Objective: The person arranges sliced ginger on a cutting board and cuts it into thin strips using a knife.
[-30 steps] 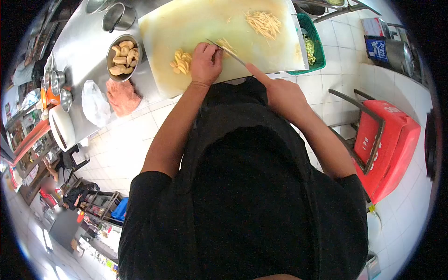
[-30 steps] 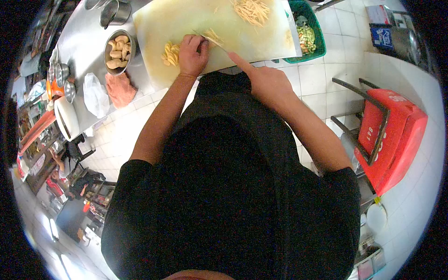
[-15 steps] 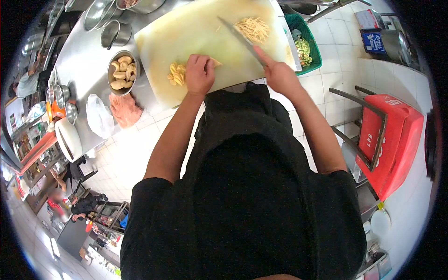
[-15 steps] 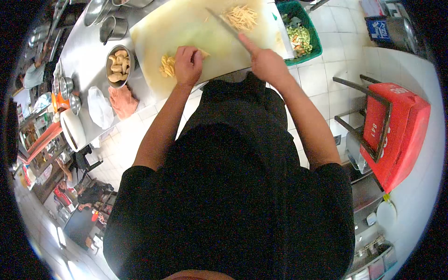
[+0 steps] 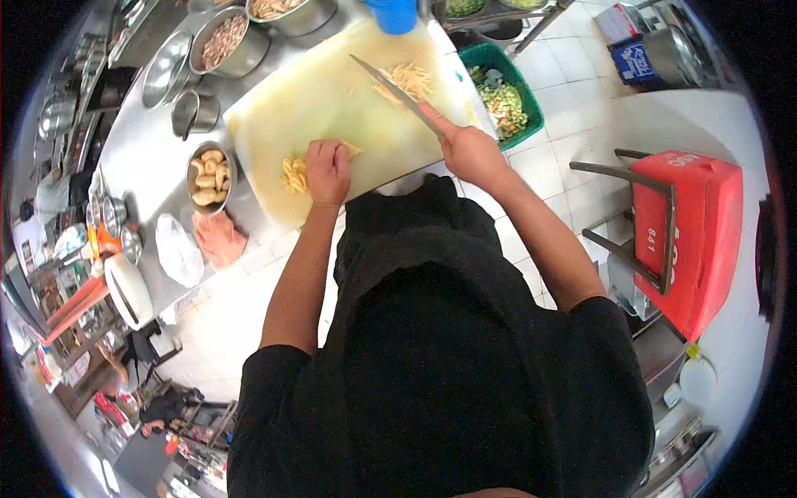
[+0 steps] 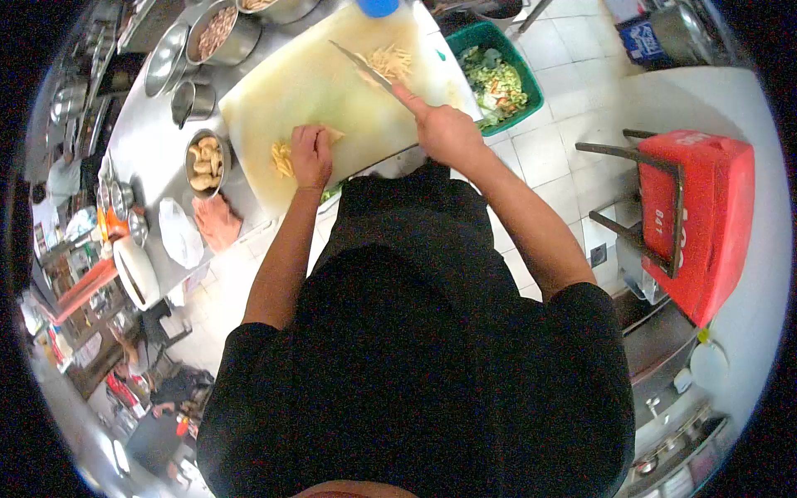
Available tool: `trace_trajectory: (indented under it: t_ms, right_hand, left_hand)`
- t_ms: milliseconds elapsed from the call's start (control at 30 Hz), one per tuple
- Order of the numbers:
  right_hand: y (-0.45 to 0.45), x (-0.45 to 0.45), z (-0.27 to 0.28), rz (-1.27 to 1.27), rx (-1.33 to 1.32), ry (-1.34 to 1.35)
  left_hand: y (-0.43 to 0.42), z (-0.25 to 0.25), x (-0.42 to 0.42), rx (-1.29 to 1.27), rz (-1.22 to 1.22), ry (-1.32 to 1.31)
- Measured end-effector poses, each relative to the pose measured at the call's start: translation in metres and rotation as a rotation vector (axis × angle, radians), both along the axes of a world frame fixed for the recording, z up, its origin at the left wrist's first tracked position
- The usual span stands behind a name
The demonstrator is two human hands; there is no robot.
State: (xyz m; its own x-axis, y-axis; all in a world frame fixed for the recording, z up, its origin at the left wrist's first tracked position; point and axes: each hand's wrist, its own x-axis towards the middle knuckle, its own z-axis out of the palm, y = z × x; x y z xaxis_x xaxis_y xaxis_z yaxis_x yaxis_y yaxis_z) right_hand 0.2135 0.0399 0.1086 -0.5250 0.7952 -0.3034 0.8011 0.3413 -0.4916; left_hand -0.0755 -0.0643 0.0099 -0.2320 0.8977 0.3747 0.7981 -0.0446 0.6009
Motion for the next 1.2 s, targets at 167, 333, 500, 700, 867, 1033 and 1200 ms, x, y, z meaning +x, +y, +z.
trace_trajectory:
  t_ms: [167,333,500,700,867,1033,1200]
  right_hand:
    - [-0.049,-0.015,-0.021,-0.085,0.204,0.197]
    - [-0.073,-0.027,-0.037,-0.099,-0.067,-0.007]
    - [-0.079,-0.028,-0.053,-0.115,0.118,0.056]
    - [-0.089,-0.033,-0.027,-0.116,0.105,-0.021]
    - [-0.091,-0.036,-0.033,-0.114,0.110,-0.060]
    - [-0.088,-0.032,-0.025,-0.104,0.071,-0.040]
    - [-0.083,-0.025,-0.063,-0.139,0.027,0.012]
  left_hand:
    - [-0.004,0.003,-0.004,-0.041,-0.010,-0.057]
    - [-0.003,-0.023,-0.018,0.024,-0.023,0.113]
    - [-0.005,-0.014,-0.015,0.005,-0.078,-0.004]
    - [-0.010,-0.002,-0.013,-0.021,-0.119,-0.102]
    - [-0.011,-0.003,-0.016,0.008,-0.135,-0.147]
    - [-0.010,-0.002,-0.012,-0.003,-0.107,-0.100]
    - [-0.009,-0.078,-0.024,0.204,-0.040,0.085]
